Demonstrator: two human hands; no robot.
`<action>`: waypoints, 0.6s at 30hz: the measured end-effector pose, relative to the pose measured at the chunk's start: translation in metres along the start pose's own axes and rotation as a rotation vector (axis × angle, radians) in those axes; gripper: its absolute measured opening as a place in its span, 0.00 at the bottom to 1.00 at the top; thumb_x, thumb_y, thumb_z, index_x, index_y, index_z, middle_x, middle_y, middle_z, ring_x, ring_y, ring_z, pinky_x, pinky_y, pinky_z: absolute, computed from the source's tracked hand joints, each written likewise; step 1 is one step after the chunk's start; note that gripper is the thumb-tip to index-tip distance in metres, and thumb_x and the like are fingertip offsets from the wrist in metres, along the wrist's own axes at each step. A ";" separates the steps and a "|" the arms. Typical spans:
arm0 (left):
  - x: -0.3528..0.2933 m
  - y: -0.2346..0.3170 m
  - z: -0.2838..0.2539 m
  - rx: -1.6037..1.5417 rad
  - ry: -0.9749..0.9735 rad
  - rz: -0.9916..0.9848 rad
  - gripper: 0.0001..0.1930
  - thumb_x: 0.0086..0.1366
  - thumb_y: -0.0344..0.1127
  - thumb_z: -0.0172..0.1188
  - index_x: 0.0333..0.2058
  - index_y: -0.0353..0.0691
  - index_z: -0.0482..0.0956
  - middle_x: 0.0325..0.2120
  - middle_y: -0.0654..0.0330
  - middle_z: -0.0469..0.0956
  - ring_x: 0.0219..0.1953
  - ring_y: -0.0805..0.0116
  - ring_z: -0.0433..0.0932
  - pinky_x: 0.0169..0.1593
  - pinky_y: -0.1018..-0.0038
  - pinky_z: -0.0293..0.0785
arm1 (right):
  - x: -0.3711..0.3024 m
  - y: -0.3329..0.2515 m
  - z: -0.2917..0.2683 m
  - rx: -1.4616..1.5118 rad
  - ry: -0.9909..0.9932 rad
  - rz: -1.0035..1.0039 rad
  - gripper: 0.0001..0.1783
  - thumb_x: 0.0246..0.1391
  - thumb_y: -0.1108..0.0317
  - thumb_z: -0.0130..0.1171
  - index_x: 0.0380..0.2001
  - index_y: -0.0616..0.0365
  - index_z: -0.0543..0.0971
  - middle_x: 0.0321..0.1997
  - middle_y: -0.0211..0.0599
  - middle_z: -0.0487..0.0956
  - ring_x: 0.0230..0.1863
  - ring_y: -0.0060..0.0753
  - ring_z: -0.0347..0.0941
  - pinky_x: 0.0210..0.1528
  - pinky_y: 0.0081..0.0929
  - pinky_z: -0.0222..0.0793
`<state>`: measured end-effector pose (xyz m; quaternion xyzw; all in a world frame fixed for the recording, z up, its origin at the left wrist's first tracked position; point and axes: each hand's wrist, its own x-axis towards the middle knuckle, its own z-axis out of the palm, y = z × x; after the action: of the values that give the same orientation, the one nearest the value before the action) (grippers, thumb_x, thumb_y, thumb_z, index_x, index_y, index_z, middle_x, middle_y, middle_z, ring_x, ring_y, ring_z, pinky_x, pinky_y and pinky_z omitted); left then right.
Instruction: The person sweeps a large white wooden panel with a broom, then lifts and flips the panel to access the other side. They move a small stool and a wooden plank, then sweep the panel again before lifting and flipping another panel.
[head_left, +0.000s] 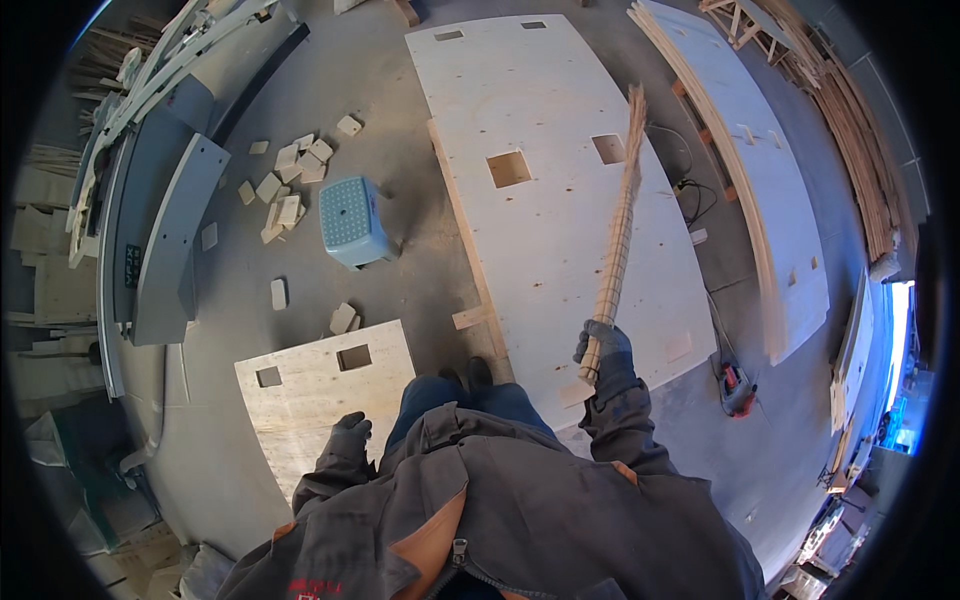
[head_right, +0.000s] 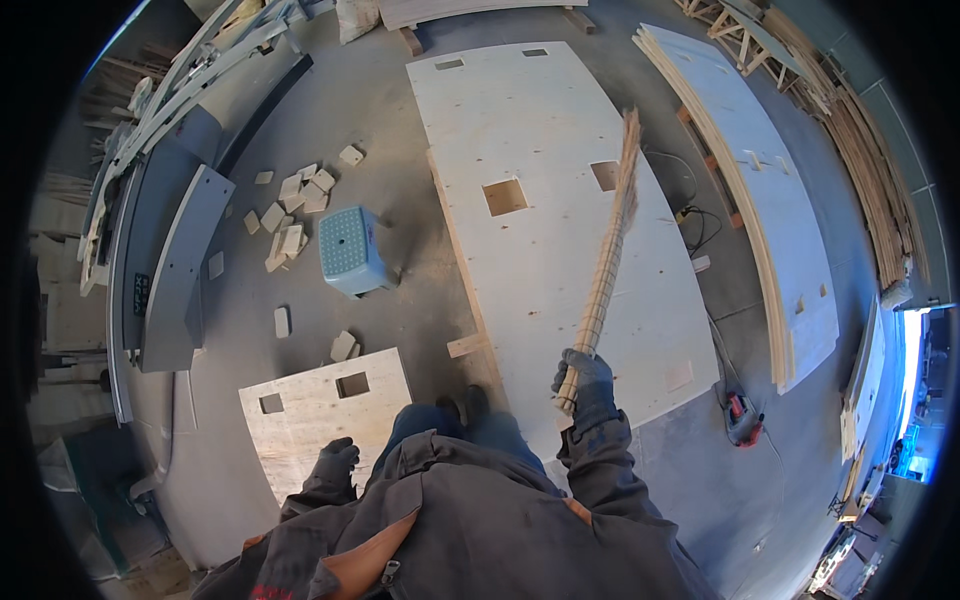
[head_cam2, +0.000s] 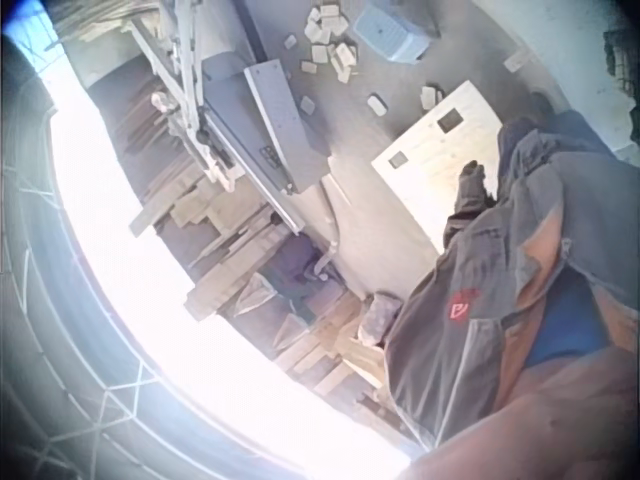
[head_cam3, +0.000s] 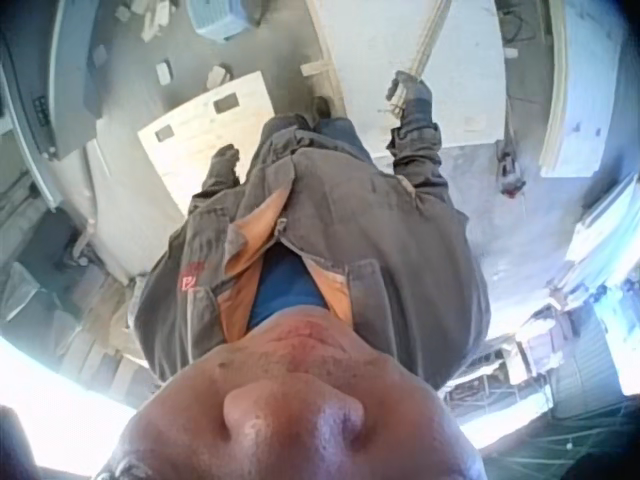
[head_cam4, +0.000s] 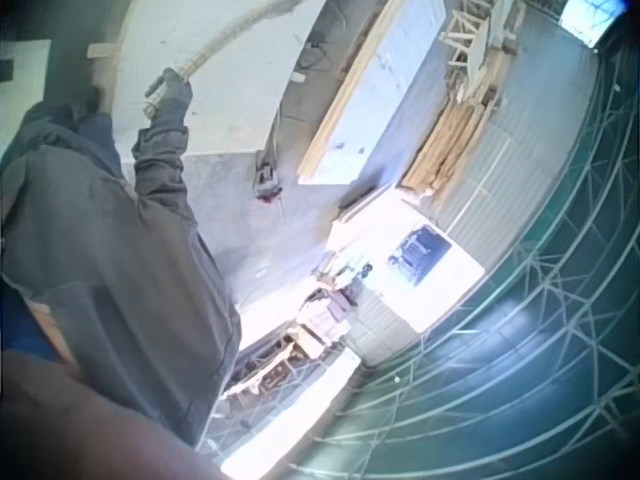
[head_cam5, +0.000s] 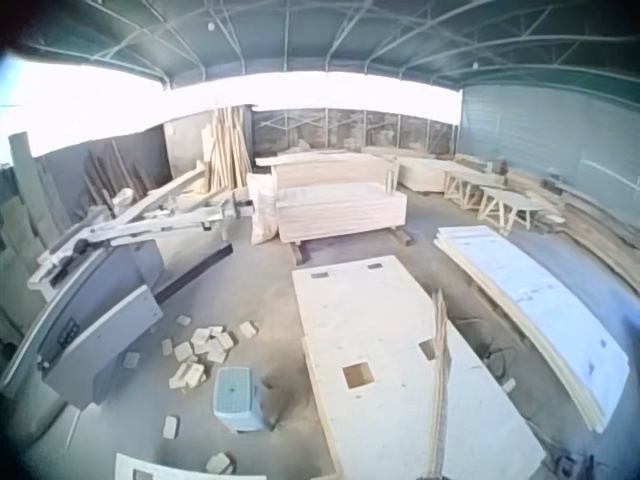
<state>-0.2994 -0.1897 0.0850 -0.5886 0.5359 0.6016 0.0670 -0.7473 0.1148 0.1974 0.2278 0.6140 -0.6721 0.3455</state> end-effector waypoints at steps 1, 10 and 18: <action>0.009 0.027 0.002 0.043 -0.015 0.016 0.24 0.59 0.32 0.60 0.53 0.29 0.71 0.30 0.56 0.79 0.28 0.70 0.75 0.31 0.74 0.70 | 0.002 0.006 -0.006 0.044 0.035 -0.008 0.14 0.49 0.65 0.61 0.37 0.63 0.74 0.25 0.36 0.75 0.21 0.31 0.73 0.24 0.29 0.77; 0.173 0.105 -0.025 0.750 -0.489 0.487 0.14 0.61 0.39 0.55 0.40 0.35 0.81 0.33 0.54 0.81 0.34 0.63 0.78 0.39 0.69 0.74 | 0.010 0.031 -0.057 0.357 0.544 0.004 0.12 0.52 0.68 0.59 0.36 0.64 0.73 0.23 0.35 0.73 0.19 0.30 0.72 0.20 0.30 0.75; 0.442 0.252 -0.025 1.575 -0.721 1.253 0.08 0.55 0.38 0.60 0.26 0.39 0.78 0.27 0.55 0.78 0.22 0.65 0.75 0.26 0.70 0.72 | -0.021 0.098 0.015 0.531 0.917 0.081 0.08 0.54 0.65 0.57 0.33 0.57 0.72 0.19 0.35 0.73 0.17 0.32 0.70 0.20 0.32 0.72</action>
<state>-0.5949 -0.5559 -0.1103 0.2133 0.9290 0.1518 0.2617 -0.6585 0.1037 0.1495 0.6014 0.5014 -0.6220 -0.0024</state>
